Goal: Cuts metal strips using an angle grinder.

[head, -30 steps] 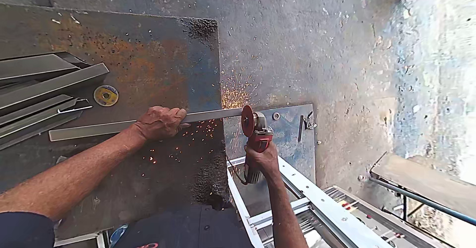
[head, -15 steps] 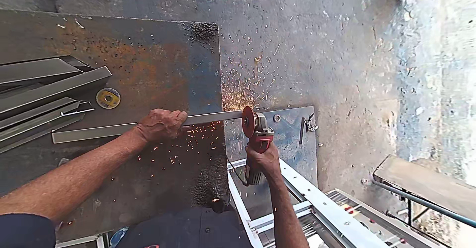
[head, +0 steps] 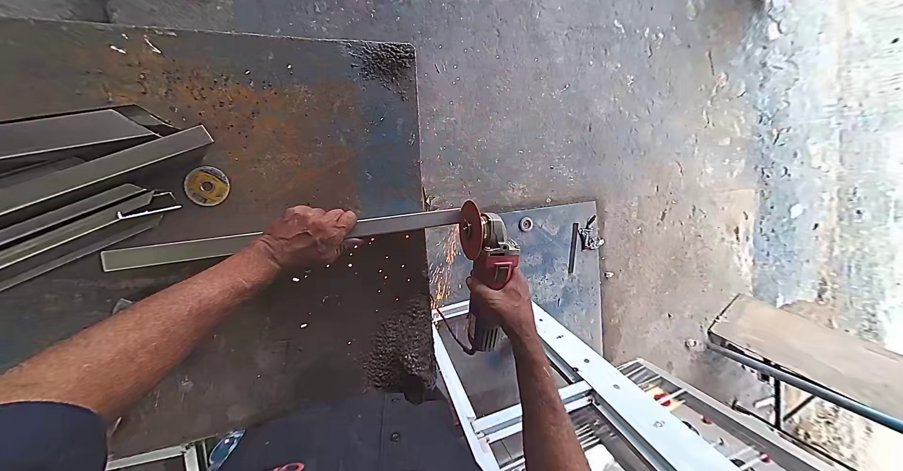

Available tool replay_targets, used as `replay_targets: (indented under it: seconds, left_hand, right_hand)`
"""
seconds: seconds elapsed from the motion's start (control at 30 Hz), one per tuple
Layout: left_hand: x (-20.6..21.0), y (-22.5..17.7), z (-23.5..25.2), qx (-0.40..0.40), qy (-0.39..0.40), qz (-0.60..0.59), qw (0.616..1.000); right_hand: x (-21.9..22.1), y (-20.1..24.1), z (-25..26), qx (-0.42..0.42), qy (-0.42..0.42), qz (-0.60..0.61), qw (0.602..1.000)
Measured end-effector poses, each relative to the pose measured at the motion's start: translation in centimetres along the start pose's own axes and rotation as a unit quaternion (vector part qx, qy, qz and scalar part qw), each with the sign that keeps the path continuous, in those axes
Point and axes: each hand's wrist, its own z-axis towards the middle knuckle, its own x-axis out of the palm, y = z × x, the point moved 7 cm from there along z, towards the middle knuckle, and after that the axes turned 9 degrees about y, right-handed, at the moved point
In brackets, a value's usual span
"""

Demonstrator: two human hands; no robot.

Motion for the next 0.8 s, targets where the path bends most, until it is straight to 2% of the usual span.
replay_targets:
  seconds: [0.37,0.53,0.7,0.8]
  left_hand:
    - [0.2,0.0,0.0,-0.001,-0.001,0.005,1.000]
    - [0.1,0.0,0.0,-0.004,0.009,-0.001,1.000]
    - [0.2,-0.3,-0.3,-0.014,-0.008,0.018,1.000]
    - [0.8,-0.8,-1.0,-0.069,-0.023,0.019,0.997]
  right_hand:
    - [-0.5,0.3,0.9,0.003,0.014,-0.029,0.999]
    - [-0.4,-0.1,0.8,0.002,0.015,-0.002,1.000]
    - [0.3,-2.2,-1.6,0.014,0.017,0.151,0.988]
    - [0.7,-3.6,-4.2,0.024,0.015,0.264,0.964]
